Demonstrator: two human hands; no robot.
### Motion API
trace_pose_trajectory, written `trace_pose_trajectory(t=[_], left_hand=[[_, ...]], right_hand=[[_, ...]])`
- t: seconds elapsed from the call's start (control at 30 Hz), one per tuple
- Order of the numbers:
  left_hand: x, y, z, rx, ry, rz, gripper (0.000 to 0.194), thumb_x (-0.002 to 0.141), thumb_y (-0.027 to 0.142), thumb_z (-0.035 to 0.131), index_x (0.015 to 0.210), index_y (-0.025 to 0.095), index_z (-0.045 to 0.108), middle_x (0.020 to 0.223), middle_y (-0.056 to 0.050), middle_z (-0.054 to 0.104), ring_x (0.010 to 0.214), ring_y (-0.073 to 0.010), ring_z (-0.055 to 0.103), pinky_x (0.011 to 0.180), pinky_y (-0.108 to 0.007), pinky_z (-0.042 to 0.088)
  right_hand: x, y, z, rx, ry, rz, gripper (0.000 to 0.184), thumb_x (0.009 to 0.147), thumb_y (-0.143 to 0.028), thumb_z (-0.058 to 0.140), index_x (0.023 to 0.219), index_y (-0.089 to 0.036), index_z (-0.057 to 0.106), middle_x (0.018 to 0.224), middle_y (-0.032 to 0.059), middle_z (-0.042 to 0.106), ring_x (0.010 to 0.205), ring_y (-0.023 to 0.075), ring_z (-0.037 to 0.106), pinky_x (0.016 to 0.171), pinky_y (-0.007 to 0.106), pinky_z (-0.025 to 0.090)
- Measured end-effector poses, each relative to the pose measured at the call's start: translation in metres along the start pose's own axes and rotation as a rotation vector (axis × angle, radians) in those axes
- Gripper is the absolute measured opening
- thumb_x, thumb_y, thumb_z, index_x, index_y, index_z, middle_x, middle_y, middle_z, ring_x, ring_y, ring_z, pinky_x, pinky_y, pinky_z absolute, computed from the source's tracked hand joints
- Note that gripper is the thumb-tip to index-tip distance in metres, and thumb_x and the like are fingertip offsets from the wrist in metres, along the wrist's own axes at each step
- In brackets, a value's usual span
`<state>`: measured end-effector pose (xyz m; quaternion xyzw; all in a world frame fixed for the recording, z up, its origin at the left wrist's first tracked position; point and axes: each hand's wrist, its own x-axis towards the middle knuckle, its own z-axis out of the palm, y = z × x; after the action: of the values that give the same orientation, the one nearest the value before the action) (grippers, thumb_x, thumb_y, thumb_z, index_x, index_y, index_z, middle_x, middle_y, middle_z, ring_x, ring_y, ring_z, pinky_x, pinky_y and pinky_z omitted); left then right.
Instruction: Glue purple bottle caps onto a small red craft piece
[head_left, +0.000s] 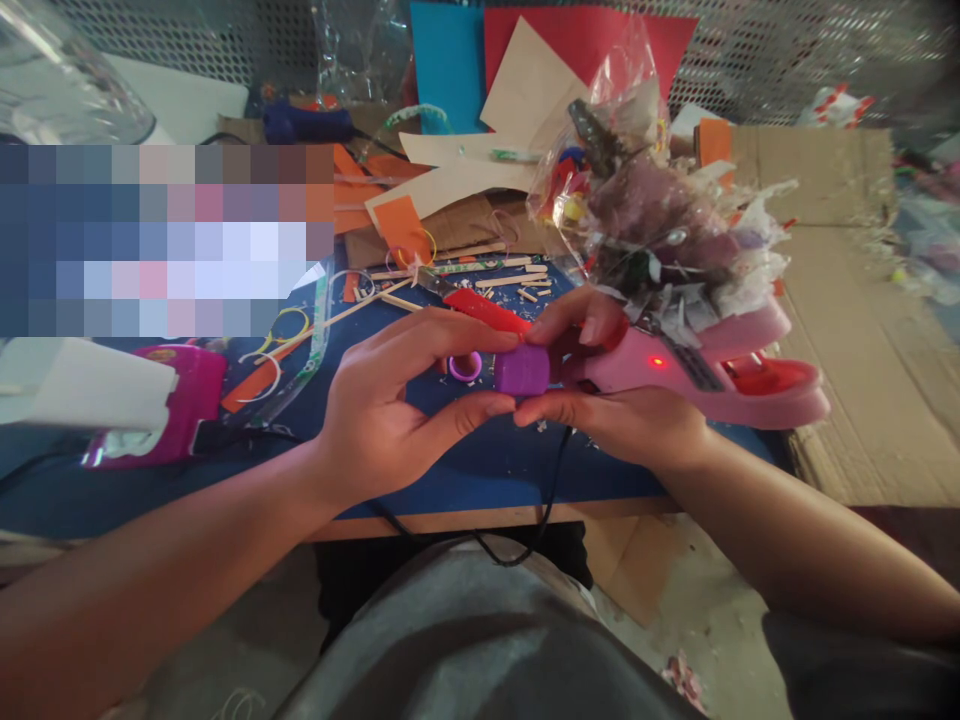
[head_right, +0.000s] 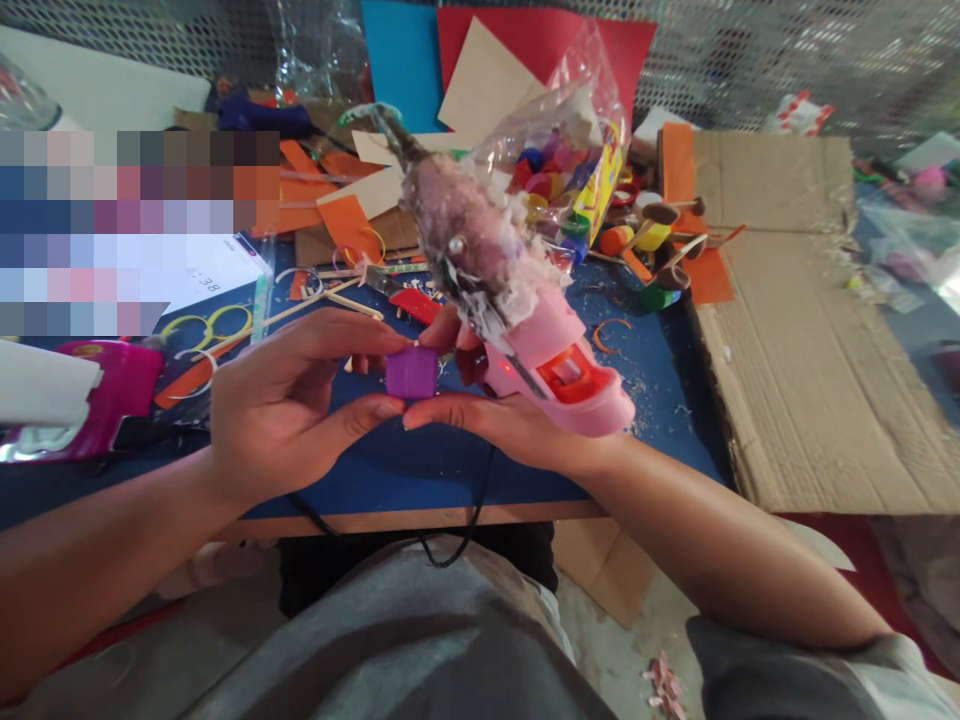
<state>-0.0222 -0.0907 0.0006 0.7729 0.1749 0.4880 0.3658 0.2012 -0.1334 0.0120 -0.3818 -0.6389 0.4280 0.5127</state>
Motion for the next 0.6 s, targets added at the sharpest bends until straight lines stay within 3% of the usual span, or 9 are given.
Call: trace_pose_trajectory(t=[0.13,0.4,0.6], left_hand=[[-0.0011,0.0006,-0.0002,0.018,0.016,-0.035,0.04,0.09,0.041,0.091,0.128,0.037,0.079,0.118,-0.005,0.083,0.095,-0.0233,0.079,0.078,-0.041,0.067],[0.0009,-0.0018,0.0002,0.024,0.023,0.069,0.04,0.09,0.029,0.091,0.129,0.028,0.08,0.118,-0.007,0.084,0.092,-0.0189,0.077,0.076,-0.034,0.067],[0.0011,0.0007,-0.0008,0.046,0.009,0.049,0.039,0.091,0.029,0.09,0.129,0.031,0.08,0.119,-0.006,0.084,0.096,-0.0218,0.079,0.078,-0.037,0.068]], right_hand=[[0.0004,-0.001,0.0004,-0.046,0.033,0.064,0.057,0.069,-0.058,0.103,0.088,-0.032,0.056,0.097,-0.002,0.073,0.071,0.0184,0.059,0.069,0.036,0.059],[-0.003,0.0026,-0.0001,-0.046,0.031,0.036,0.05,0.072,-0.051,0.103,0.092,-0.032,0.062,0.099,-0.0019,0.071,0.075,0.0176,0.06,0.072,0.035,0.06],[-0.0018,0.0006,-0.0001,-0.06,0.034,0.047,0.053,0.072,-0.049,0.104,0.091,-0.031,0.058,0.099,-0.0029,0.071,0.075,0.0164,0.057,0.071,0.031,0.058]])
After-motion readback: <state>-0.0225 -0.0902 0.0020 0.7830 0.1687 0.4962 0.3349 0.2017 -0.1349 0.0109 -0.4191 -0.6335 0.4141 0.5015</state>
